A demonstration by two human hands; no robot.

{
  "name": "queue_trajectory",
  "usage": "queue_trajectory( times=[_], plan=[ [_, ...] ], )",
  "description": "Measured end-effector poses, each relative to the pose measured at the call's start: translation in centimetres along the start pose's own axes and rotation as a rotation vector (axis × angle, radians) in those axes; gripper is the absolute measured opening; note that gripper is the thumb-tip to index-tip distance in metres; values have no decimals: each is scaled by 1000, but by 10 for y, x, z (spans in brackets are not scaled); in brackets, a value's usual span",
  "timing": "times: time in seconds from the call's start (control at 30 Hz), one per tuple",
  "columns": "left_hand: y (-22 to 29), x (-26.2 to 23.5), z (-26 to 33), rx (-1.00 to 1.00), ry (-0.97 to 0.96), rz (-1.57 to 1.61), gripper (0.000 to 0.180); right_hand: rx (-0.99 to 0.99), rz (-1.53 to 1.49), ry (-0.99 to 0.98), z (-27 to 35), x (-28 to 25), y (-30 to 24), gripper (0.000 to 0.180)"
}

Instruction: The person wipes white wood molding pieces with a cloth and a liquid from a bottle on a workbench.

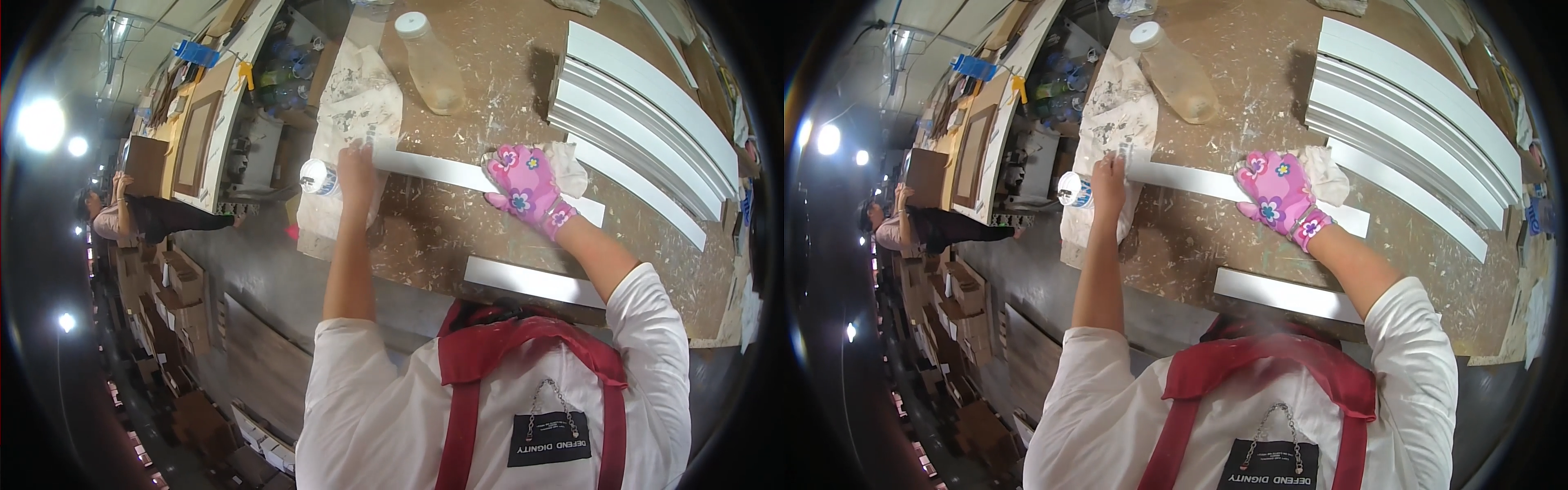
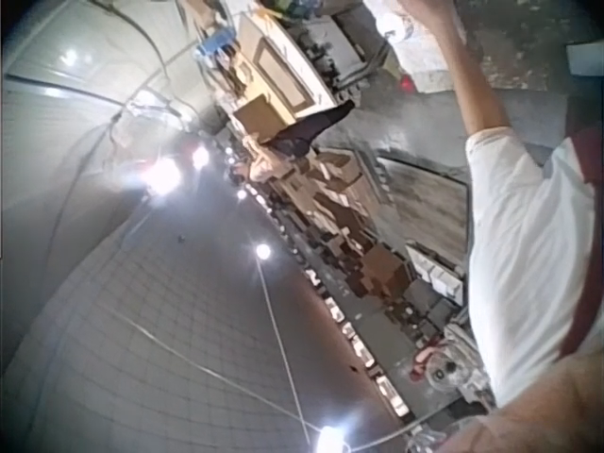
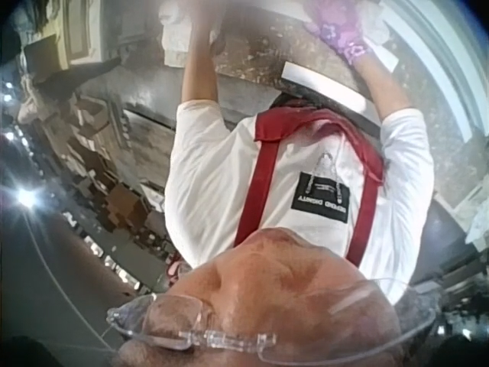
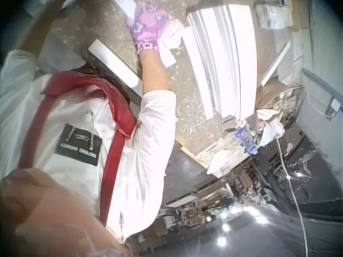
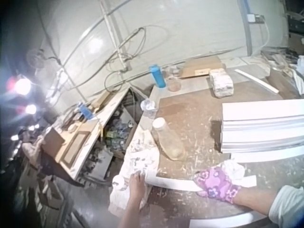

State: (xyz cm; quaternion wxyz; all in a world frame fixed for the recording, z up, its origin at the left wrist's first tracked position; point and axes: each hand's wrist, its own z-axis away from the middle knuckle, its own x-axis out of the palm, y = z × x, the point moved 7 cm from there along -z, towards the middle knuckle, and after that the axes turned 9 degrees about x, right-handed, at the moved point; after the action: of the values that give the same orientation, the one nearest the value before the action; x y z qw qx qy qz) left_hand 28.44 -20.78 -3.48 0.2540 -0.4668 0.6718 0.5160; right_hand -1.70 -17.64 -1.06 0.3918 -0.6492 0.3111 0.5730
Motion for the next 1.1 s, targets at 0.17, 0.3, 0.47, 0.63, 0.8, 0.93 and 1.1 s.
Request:
queue_trajectory(
  times=[0.17, 0.3, 0.47, 0.63, 0.8, 0.93, 1.1],
  plan=[
    [-15, 23, -8, -41, -103, 48, 39, -18, -22, 16, 0, -2, -1, 41],
    [-1, 12, -21, -115, 13, 225, 36, -9, -53, -9, -3, 2, 3, 41],
    [9, -8, -15, -172, -43, 82, 33, -1, -87, 17, 1, 6, 7, 39],
    [13, 12, -12, -22, 9, 20, 34, -8, -101, 16, 1, -4, -1, 36],
    [9, -1, -34, -302, 79, 365, 34, 28, -103, -6, 1, -2, 5, 36],
    [3, 14, -3, -279, -69, 268, 37, 4, -111, 75, 4, -5, 5, 38],
    [11, 10, -24, -69, -14, 61, 43, 13, -114, 42, 3, 3, 7, 39]
  ],
)
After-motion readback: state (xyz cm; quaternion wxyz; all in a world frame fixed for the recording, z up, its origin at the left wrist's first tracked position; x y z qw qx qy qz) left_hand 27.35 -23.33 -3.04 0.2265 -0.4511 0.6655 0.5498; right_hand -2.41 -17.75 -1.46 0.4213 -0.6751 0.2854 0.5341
